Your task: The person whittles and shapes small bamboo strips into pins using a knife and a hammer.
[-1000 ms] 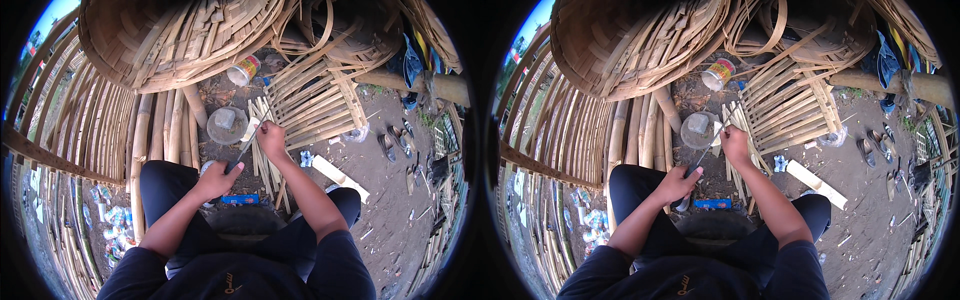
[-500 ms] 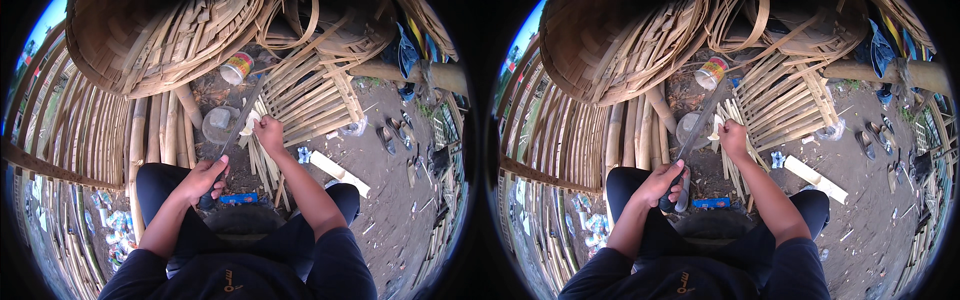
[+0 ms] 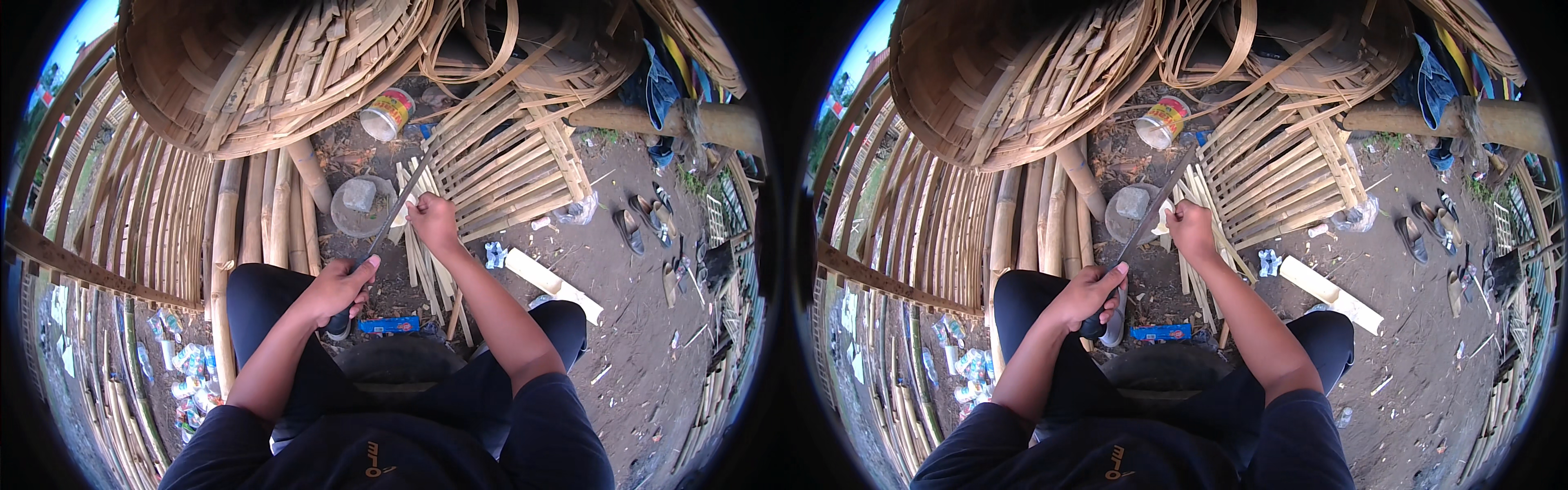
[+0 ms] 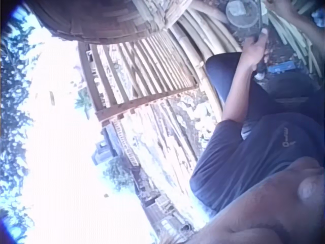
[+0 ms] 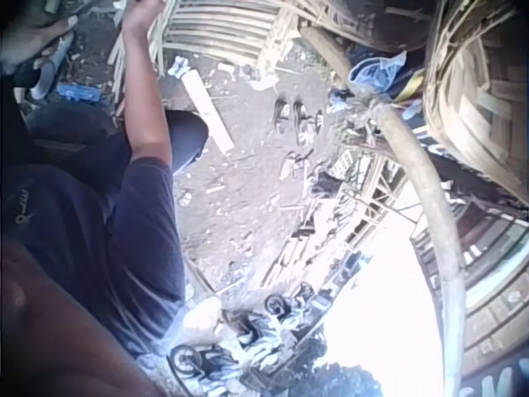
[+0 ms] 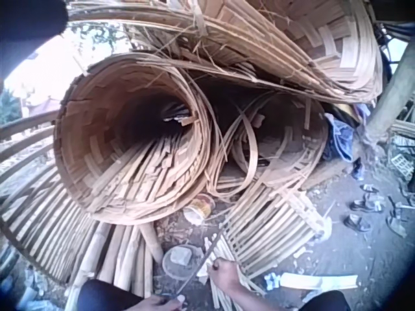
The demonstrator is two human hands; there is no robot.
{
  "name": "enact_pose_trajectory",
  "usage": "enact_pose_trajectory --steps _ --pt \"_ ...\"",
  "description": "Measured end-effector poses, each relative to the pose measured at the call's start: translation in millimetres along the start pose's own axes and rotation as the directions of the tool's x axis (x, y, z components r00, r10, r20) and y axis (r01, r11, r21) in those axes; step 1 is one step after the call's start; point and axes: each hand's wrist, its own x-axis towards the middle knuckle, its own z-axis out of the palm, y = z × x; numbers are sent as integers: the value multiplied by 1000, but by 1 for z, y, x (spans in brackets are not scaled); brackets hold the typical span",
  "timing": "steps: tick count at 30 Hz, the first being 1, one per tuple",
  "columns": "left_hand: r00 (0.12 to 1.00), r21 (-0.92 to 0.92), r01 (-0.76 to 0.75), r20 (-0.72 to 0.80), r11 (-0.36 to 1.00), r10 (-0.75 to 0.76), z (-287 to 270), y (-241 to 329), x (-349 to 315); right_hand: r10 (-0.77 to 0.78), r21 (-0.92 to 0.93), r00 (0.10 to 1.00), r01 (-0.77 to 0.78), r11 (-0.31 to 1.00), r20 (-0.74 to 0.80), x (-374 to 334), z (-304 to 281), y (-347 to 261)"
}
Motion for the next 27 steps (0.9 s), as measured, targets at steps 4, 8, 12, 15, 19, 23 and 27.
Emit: enact_pose_trajectory --steps 4,8,12,15,19,23,27 --pt "1000 22 1 -6 1000 -1 0 0 1 -1 -16 1000 1 1000 -13 -1 1 -1" --pt "1000 78 -8 -12 997 9 0 -6 6 -13 -23 1000 13 1000 -14 -2 3 -4" --pt "999 122 -25 -35 992 30 2 -9 9 -13 -12 999 13 1000 -32 -1 4 -4" --pt "998 155 -23 -55 988 32 1 -12 12 -14 -32 999 13 999 -31 1 3 -7" --pt "996 191 -56 -56 980 68 0 -10 11 -6 -42 1000 6 999 -11 1 -1 -19" --pt "997 143 -49 -56 988 58 -1 -9 10 27 19 999 -28 999 18 0 -1 -23" --pt "997 142 -37 -57 989 46 -2 -13 12 18 -21 1000 -18 1000 1 -5 4 -22"
